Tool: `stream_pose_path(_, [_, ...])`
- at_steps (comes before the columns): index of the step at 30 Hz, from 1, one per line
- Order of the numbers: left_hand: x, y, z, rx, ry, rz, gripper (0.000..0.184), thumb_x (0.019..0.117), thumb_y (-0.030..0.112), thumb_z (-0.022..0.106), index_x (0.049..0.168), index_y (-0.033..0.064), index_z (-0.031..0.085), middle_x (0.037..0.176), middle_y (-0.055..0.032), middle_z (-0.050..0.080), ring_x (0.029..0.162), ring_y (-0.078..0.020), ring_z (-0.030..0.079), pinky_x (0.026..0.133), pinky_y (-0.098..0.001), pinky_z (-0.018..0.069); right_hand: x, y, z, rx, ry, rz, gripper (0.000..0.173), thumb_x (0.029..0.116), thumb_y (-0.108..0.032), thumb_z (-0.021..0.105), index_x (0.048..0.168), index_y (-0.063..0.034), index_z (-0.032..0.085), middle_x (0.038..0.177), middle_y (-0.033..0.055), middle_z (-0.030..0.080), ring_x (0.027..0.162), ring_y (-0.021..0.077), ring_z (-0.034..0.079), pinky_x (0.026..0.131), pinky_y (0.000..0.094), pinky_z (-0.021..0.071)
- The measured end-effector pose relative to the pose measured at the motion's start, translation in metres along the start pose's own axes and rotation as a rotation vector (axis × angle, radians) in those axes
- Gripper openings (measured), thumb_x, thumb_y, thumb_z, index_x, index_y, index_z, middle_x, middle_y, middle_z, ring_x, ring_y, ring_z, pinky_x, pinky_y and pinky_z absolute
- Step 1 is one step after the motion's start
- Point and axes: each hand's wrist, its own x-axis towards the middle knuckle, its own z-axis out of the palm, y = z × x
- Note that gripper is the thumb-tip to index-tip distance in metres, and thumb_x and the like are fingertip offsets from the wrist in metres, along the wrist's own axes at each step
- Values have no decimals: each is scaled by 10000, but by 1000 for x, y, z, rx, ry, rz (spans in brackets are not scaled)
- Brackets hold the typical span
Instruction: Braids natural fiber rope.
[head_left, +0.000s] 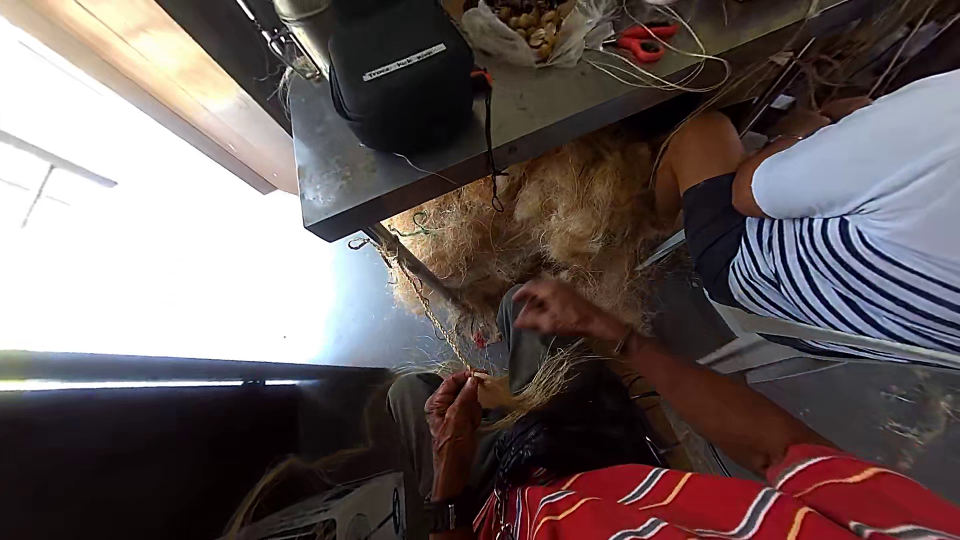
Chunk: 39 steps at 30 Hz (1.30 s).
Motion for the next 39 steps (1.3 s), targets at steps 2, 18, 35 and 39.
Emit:
stream_pose_path(2, [2, 0, 9, 90, 38, 6, 151, 946, -16, 569, 926, 16, 714, 618, 22, 620, 417, -7, 429, 390, -175, 369, -1, -32, 38, 80, -193, -68, 462, 903, -220, 767, 1283, 11, 642, 1025, 168, 711, 796, 227, 678, 803, 444, 564])
stream_pose_path(18, [4, -6, -1, 282, 36, 79, 142, 938, -1, 602, 898, 8, 737, 721, -8, 701, 452, -6, 456, 416, -174, 362, 2, -26, 85, 449, -207, 234, 95, 917, -67, 658, 822, -61, 660, 591, -45, 498, 446, 22, 380, 429, 205, 296])
stream_pose_path(35, [-7, -12, -7, -143, -8, -141, 165, 1051, 122, 473, 992, 44, 606, 701, -18, 660, 435, 0, 423, 401, -160, 327, 9, -27, 91, 252, -305, 4, 133, 982, -101, 564, 917, -52, 670, 698, -25, 605, 533, 45, 488, 499, 233, 405])
stream_pose_path(39, [-9, -7, -9, -195, 9, -304, 200, 1068, 138, 418, 980, 72, 585, 633, 12, 610, 452, -28, 481, 424, -180, 397, 9, -32, 92, 273, -360, 19, 158, 1012, -123, 542, 942, -28, 648, 670, -11, 550, 552, 61, 502, 554, 244, 454])
